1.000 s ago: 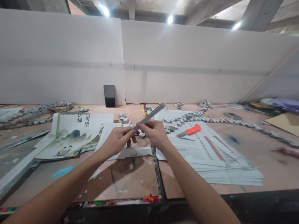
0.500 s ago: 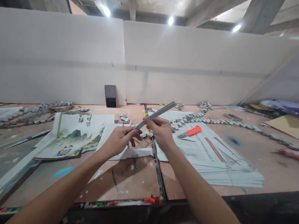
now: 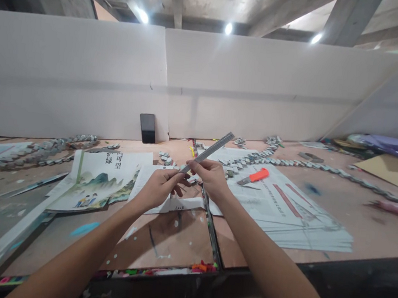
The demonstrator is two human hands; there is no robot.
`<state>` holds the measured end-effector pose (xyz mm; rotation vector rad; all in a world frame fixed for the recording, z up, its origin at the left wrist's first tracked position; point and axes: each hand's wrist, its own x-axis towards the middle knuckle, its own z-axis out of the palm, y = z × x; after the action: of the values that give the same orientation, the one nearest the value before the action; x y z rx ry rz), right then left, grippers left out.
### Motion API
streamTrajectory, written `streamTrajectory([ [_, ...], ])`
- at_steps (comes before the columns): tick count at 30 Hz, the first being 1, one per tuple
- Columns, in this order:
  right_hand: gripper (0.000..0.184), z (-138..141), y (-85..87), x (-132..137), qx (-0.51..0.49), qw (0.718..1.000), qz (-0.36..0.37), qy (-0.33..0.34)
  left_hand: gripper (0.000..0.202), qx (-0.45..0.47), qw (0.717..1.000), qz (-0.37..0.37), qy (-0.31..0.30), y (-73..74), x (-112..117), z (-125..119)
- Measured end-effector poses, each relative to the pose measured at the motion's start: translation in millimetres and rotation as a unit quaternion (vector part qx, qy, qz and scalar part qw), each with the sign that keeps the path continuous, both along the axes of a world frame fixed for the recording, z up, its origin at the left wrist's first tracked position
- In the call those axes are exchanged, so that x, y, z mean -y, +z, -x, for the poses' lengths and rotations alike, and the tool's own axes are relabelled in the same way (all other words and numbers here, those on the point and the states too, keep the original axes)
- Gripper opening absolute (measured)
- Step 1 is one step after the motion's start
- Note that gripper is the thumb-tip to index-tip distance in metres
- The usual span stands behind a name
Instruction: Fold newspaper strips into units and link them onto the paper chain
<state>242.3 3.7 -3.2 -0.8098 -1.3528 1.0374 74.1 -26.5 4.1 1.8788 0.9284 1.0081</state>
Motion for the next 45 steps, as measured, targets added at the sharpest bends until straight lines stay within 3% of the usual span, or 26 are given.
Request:
streamTrajectory([
  [13, 0.026, -3.6, 2.2, -2.9, -0.026, 1.000, -0.001, -0.014, 0.036, -0.022, 0.990, 0.060, -0.124, 9.9, -0.5, 8.7],
  [21, 0.033, -1.0, 7.0, 2.2, -0.035, 0.999, 0.029, 0.007, 0.040, 0.037, 0.965, 0.157, -0.208, 12.3, -0.7, 14.1],
  [27, 0.031, -0.1, 10.0, 3.2, -0.057, 0.998, 0.033, -0.007, 0.035, 0.015, 0.974, 0.151, -0.168, 8.2, -4.5, 12.7],
  [34, 0.027, -2.6, 9.5, -0.4, -0.099, 0.994, 0.035, -0.021, 0.034, -0.019, 0.972, 0.148, -0.183, 10.0, -6.3, 19.0],
  [45, 0.026, -21.5, 18.8, -6.8, -0.140, 0.987, 0.022, -0.079, 0.032, -0.078, 0.940, 0.242, -0.228, 13.2, -19.6, 55.6],
])
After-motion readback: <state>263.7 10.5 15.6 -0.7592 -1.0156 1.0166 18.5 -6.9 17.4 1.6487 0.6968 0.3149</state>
